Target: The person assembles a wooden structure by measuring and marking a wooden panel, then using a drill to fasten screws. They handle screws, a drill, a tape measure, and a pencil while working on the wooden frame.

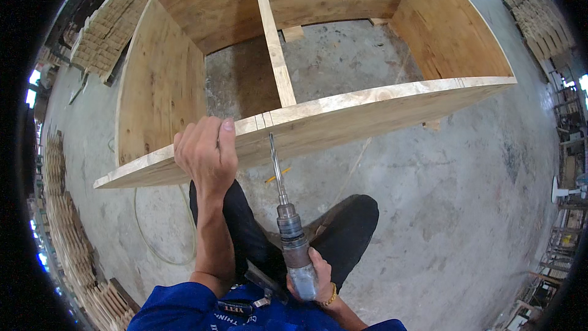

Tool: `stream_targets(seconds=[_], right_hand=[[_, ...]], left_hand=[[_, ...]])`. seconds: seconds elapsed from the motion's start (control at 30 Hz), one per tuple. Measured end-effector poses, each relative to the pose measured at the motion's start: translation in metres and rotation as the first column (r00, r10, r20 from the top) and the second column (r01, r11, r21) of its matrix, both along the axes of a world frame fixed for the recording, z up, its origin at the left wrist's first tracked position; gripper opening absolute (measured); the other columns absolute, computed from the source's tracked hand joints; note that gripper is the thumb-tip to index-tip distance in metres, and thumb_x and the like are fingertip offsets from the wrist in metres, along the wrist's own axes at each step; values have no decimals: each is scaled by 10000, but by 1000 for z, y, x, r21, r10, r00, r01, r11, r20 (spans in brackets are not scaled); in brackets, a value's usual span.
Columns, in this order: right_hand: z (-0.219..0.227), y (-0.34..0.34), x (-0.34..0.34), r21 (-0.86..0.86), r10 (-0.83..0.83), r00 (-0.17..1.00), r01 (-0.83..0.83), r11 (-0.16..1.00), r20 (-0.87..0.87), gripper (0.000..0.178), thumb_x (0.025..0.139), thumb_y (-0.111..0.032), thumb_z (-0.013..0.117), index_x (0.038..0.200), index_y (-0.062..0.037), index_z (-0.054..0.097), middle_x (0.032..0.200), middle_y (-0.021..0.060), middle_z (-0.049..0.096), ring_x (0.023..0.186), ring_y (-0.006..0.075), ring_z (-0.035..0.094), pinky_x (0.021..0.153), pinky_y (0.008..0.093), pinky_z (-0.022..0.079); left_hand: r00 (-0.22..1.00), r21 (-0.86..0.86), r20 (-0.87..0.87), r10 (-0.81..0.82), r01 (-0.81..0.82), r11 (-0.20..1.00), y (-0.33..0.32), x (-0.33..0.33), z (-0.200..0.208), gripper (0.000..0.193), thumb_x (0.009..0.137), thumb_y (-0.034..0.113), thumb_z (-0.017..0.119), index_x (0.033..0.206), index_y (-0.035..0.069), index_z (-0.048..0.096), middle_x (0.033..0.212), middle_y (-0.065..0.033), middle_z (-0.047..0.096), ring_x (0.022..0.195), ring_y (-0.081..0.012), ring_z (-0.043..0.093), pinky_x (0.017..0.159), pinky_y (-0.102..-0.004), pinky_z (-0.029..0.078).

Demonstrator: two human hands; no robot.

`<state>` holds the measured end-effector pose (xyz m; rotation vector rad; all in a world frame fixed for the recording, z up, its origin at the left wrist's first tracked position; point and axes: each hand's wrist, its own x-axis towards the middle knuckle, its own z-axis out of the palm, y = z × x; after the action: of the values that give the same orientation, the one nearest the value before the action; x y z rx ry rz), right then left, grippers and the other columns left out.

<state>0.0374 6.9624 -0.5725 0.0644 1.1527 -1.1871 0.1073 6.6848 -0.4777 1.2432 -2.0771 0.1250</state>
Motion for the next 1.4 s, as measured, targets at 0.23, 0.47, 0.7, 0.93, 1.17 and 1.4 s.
stream_targets(seconds=[0.23,0.47,0.7,0.93,1.17,1.4], right_hand=[[-14,6,3,-100,-71,985,55,993,-157,631,837,-602,354,977,-7,512,645,154,545,332,270,450,271,361,360],[-35,20,9,-168,-39,894,-41,985,-447,637,839,-602,346,966,0,512,646,153,546,310,270,431,263,358,351],[-55,32,5,-166,4,893,-89,982,-449,643,837,-595,358,959,14,521,664,160,571,334,279,464,274,359,366],[-25,9,-3,-143,53,926,-114,983,-374,629,834,-590,379,988,1,531,713,160,593,431,261,530,351,358,432],[-22,6,-14,-80,3,999,1,997,50,626,832,-581,396,1005,4,534,737,163,602,496,260,566,405,360,464],[-27,7,-15,-64,13,998,-9,998,67,611,833,-569,410,1006,4,532,749,159,605,531,256,577,428,354,472]], left_hand=[[1000,25,13,10,-10,1000,1,0,1,183,799,181,536,649,78,554,611,-64,507,575,-233,458,590,-336,303],[1000,32,15,-1,0,999,0,-4,4,187,804,188,527,657,76,553,620,-65,514,582,-239,464,599,-337,314],[1000,41,11,2,-3,999,0,-6,5,191,808,191,521,661,73,554,619,-68,510,584,-238,464,606,-335,318],[999,60,23,24,-25,998,1,-1,2,189,809,185,510,664,72,557,629,-65,517,588,-236,466,613,-335,322],[1000,57,22,18,-19,998,0,-3,2,198,811,191,503,660,73,550,629,-62,513,587,-231,462,614,-335,326],[999,69,24,24,-26,997,0,-2,2,213,820,200,495,657,73,546,619,-61,505,581,-222,454,608,-331,323]])
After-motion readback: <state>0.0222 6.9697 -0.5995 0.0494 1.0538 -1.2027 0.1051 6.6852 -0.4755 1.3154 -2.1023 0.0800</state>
